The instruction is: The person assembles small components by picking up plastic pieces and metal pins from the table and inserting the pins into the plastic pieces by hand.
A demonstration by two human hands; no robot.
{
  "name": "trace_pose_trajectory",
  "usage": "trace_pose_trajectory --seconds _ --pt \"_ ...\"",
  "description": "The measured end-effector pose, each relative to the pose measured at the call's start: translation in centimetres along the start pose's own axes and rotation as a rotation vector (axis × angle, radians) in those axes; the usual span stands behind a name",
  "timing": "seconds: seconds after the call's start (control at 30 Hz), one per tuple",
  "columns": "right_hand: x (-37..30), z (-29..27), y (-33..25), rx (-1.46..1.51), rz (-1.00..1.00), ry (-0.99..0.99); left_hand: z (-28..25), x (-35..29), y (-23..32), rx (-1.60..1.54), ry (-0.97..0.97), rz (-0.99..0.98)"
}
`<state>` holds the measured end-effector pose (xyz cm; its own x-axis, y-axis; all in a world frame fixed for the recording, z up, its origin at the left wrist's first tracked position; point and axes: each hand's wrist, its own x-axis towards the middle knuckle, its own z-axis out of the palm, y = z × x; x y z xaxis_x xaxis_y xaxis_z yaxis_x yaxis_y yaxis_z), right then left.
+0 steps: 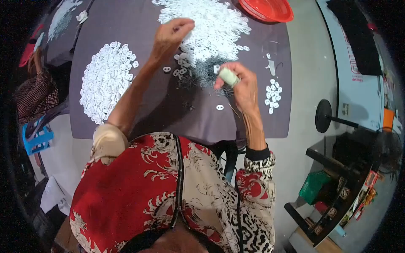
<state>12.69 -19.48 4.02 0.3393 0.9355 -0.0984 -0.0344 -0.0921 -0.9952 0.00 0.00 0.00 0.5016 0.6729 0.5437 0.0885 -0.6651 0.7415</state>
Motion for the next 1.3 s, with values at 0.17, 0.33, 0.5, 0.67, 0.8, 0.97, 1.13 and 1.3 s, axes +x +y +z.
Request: trace_pose_trajectory --seconds 0.17,0.33,0.5,0.67,0.8,0.97,1.13,1.3 --pt "-0.9 0.2 -2.2 0.008 -0.09 0.031 0.2 -5.0 7.7 -0.778 -0.242 -0.368" --pt "-2.3 1.7 -3.5 -0.237 -0.106 0.04 -0.4 -6.5 10.3 -0.888 -0.274 -0.471" --pt "-3.2 1.8 -4.2 -0.272 -0.182 0.046 -1.3 -6.6 11.3 -1.006 -0.265 -0.586" --pt "-3.8 2.0 -4.9 -0.288 -0.296 0.012 -2.2 -7.0 11.7 -1.024 -0.361 -0.663" --pt "-3.6 1.9 -5.0 -0.453 -0.429 -0.045 -2.3 -7.1 12.1 -1.049 -0.404 -0.66" --pt "-3.8 1.6 -4.6 -0.514 -0.502 -0.052 -2.3 -7.3 12.0 -1.069 -0.435 -0.687" --pt "-3.9 1.5 -5.0 -0.641 -0.583 -0.063 -2.3 -7.6 12.3 -1.137 -0.431 -0.686" --pt "-3.9 1.7 -4.9 -0.581 -0.552 -0.08 -2.3 -7.9 12.1 -1.147 -0.417 -0.688"
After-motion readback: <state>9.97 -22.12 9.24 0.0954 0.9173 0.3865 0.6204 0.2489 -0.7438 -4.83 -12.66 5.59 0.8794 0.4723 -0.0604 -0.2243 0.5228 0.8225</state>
